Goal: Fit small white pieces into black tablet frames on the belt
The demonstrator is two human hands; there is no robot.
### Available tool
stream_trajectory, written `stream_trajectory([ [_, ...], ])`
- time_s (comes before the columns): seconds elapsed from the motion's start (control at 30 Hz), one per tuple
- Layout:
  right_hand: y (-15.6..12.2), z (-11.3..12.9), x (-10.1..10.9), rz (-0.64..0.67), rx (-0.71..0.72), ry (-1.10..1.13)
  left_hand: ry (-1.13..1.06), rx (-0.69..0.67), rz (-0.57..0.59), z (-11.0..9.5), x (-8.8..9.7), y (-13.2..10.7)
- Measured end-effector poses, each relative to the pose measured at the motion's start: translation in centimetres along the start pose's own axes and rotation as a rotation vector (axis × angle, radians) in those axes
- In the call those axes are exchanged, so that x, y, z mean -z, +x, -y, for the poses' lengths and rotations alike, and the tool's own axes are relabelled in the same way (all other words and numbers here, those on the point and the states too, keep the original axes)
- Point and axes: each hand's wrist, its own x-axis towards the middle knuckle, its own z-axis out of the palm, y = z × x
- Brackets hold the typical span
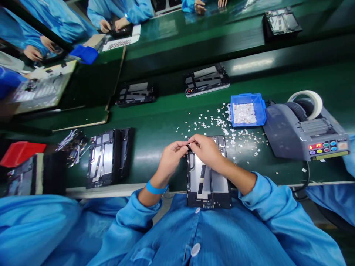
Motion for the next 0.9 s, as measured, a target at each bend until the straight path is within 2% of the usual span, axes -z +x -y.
stream_trajectory([
  [0.13,-0.6,-0.4,-0.4,-0.09,0.154,-0.22,0.081,-0.093,-0.049,0.5,0.0,-0.3],
  [0.23,-1.0,-0.7,-0.4,-0.072,0.24,-0.347,0.146,-0.151,-0.07,0.6,0.0,-0.6],
  [0.37,-1.1,-1.0,0.1,-0.002,0.248,-0.352,0.305,-0.25,-0.09,0.4,0.0,-1.1],
  [0.47,-1.0,-0.9,0.2,-0.011,0.231,-0.359,0.411,-0.326,-0.109,0.2,-0.1,-1.4],
  [0.53,-1.1,-0.6,0.0,-0.034,0.207,-0.368,0.427,-0.326,-0.113,0.1,-0.2,-1.5],
  [0.63,-0.9,-0.1,0.2,-0.061,0.155,-0.412,0.377,-0.256,-0.088,0.1,-0.6,-1.4],
  [0.73,0.0,-0.5,3.3,-0.143,0.103,-0.513,0.22,-0.15,-0.054,0.3,-0.9,-0.8],
  [0.83,1.0,-1.7,8.9,-0.36,-0.104,-0.724,0.036,-0.065,-0.036,0.6,-0.8,0.0],
  [0.9,1.0,-2.2,11.5,-0.452,-0.218,-0.845,-0.031,-0.028,-0.028,0.7,-0.7,0.4],
])
